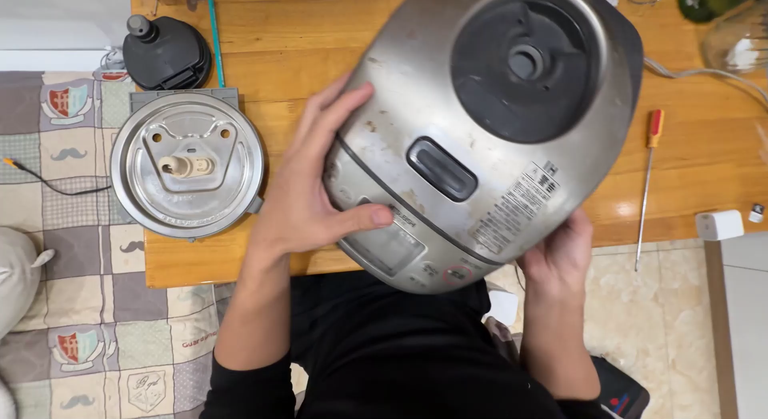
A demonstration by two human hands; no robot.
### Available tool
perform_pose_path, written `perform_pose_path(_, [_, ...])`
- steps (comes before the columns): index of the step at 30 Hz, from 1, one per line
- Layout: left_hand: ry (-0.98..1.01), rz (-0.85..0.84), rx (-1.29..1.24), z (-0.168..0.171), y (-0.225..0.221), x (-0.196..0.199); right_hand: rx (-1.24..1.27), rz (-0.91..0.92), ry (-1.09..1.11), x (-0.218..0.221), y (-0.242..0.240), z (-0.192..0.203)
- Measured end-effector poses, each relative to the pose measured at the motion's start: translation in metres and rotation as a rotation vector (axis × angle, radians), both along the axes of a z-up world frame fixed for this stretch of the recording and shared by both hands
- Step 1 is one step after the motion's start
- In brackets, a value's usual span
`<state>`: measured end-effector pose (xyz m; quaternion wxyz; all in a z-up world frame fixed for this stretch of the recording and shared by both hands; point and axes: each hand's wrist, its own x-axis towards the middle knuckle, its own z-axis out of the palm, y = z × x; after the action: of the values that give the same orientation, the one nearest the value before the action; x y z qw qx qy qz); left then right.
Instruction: Disassembling the bottom panel of a rice cooker using a screwdriver to remove screws.
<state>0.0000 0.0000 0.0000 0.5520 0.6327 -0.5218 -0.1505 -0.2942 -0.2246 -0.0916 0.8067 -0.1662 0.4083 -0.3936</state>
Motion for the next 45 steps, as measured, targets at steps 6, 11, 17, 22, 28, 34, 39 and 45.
perform_pose_path(6, [0.068, -0.105, 0.02, 0.005, -0.017, -0.012, 0.0, -0.026, -0.071, -0.051, -0.004, 0.01])
perform_pose_path(11, [0.075, -0.166, -0.034, -0.011, -0.026, 0.002, -0.015, -0.072, -0.057, -0.056, -0.002, 0.024])
perform_pose_path(17, [0.223, -0.182, -0.073, -0.032, -0.024, 0.023, -0.243, -0.042, -0.079, -0.029, 0.006, 0.049])
perform_pose_path(22, [0.295, -0.169, -0.153, -0.043, -0.021, 0.045, -0.367, 0.011, -0.049, -0.006, 0.004, 0.051])
perform_pose_path(28, [0.26, -0.138, -0.173, -0.062, -0.028, 0.066, -0.695, -0.069, -0.021, 0.04, -0.026, 0.043])
perform_pose_path(34, [0.173, -0.061, -0.278, -0.082, -0.032, 0.065, -1.039, 0.1, 0.105, 0.074, -0.11, 0.038])
perform_pose_path(39, [-0.122, 0.162, -0.564, -0.113, -0.026, 0.053, -1.272, 0.292, -0.027, 0.102, -0.158, 0.035])
perform_pose_path(45, [-0.346, 0.039, -0.519, -0.109, -0.02, 0.051, -2.219, -0.283, 0.481, 0.104, -0.187, 0.013])
